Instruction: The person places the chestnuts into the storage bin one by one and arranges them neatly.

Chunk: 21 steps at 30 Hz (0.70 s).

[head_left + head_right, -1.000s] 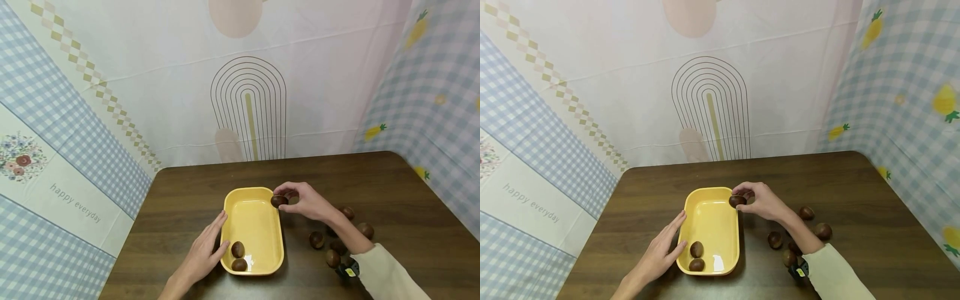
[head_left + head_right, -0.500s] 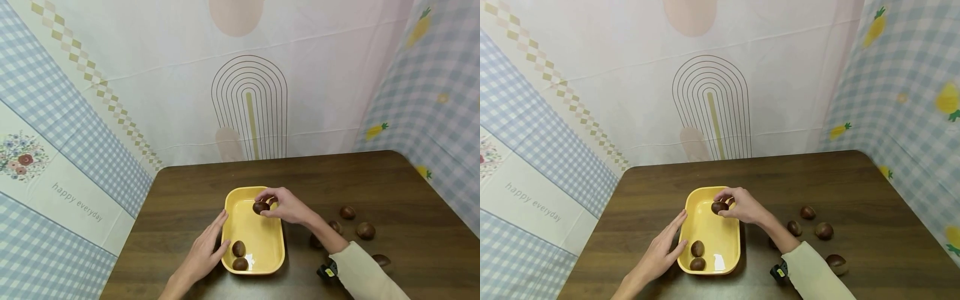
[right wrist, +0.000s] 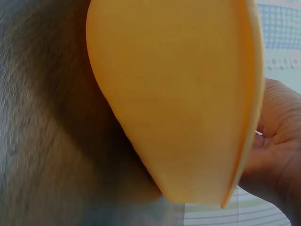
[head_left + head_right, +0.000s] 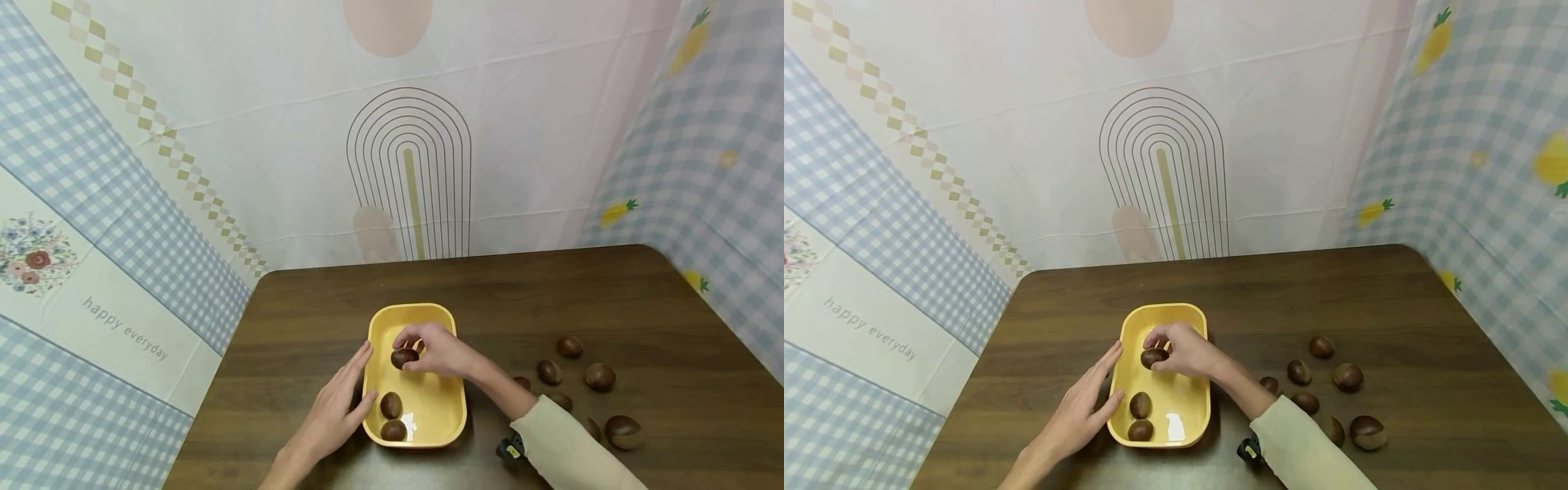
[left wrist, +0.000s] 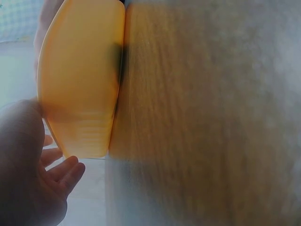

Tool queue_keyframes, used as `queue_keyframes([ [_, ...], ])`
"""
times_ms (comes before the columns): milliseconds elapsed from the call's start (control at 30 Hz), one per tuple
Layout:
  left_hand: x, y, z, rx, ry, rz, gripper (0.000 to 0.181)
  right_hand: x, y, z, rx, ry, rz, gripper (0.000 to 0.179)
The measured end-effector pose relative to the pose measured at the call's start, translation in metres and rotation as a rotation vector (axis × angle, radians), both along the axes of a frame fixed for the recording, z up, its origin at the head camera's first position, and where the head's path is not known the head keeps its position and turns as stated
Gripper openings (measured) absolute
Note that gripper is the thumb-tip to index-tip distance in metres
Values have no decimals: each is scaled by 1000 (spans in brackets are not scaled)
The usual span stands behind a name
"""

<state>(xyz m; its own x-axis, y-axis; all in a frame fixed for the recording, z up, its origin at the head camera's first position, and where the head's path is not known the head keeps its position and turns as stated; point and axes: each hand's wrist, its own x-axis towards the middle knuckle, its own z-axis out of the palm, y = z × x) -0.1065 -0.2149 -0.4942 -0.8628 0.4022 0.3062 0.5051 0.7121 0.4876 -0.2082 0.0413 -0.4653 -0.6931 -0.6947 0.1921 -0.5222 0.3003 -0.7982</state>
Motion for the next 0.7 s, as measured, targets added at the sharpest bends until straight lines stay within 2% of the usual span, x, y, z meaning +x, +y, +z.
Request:
queue_keyframes([
  [467, 0, 0, -3, -2, 36, 6, 73, 7, -26, -14, 110, -47, 17, 28],
  [700, -1, 0, -3, 6, 25, 5, 73, 10, -31, -18, 132, -23, 45, 25],
])
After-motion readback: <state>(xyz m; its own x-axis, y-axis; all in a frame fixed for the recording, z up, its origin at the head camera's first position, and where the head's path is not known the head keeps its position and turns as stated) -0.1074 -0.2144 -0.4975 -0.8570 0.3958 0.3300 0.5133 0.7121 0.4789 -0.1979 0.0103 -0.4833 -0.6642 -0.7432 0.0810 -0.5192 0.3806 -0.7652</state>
